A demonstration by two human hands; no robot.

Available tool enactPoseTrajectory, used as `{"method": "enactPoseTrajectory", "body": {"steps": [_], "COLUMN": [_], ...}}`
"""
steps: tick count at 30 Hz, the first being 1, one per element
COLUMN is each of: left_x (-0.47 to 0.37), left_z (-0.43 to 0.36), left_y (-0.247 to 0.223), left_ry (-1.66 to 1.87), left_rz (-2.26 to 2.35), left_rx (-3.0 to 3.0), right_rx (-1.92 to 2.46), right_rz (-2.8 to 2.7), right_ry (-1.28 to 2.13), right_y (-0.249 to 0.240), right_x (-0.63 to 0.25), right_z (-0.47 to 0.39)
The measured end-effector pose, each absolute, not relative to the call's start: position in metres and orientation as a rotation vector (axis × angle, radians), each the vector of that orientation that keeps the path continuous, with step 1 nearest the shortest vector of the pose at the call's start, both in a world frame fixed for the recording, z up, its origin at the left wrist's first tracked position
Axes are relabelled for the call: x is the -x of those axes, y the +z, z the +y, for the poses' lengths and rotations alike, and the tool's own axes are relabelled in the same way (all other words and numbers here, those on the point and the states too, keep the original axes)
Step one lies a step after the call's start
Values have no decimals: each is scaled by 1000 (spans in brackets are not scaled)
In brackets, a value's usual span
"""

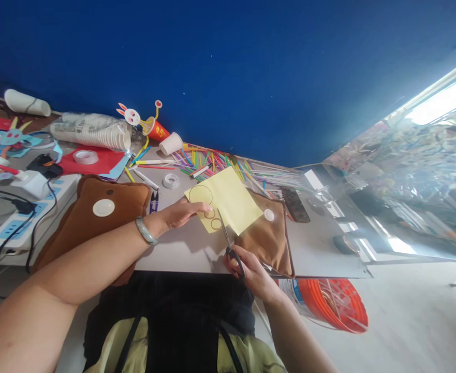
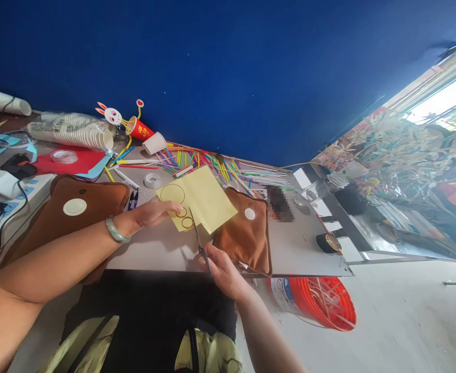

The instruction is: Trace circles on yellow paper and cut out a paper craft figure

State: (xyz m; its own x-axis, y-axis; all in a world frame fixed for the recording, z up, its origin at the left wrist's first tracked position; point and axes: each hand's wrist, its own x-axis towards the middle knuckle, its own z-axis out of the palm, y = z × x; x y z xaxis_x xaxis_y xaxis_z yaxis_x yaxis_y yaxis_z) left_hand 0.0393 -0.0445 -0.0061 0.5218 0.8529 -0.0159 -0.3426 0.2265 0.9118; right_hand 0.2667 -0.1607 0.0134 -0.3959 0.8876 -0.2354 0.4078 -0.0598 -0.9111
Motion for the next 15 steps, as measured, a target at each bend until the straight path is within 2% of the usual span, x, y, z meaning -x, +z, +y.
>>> {"method": "enactPoseTrajectory", "body": {"steps": [15], "left_x": [-42], "left_z": [-50], "left_y": [5], "left_ry": [870], "left_rz": [511], "left_rx": [-1017], "right_rx": [1366], "right_rz": [-1739], "right_ry": [1495], "right_y": [18], "right_x": [-260], "right_z": [-157]}}
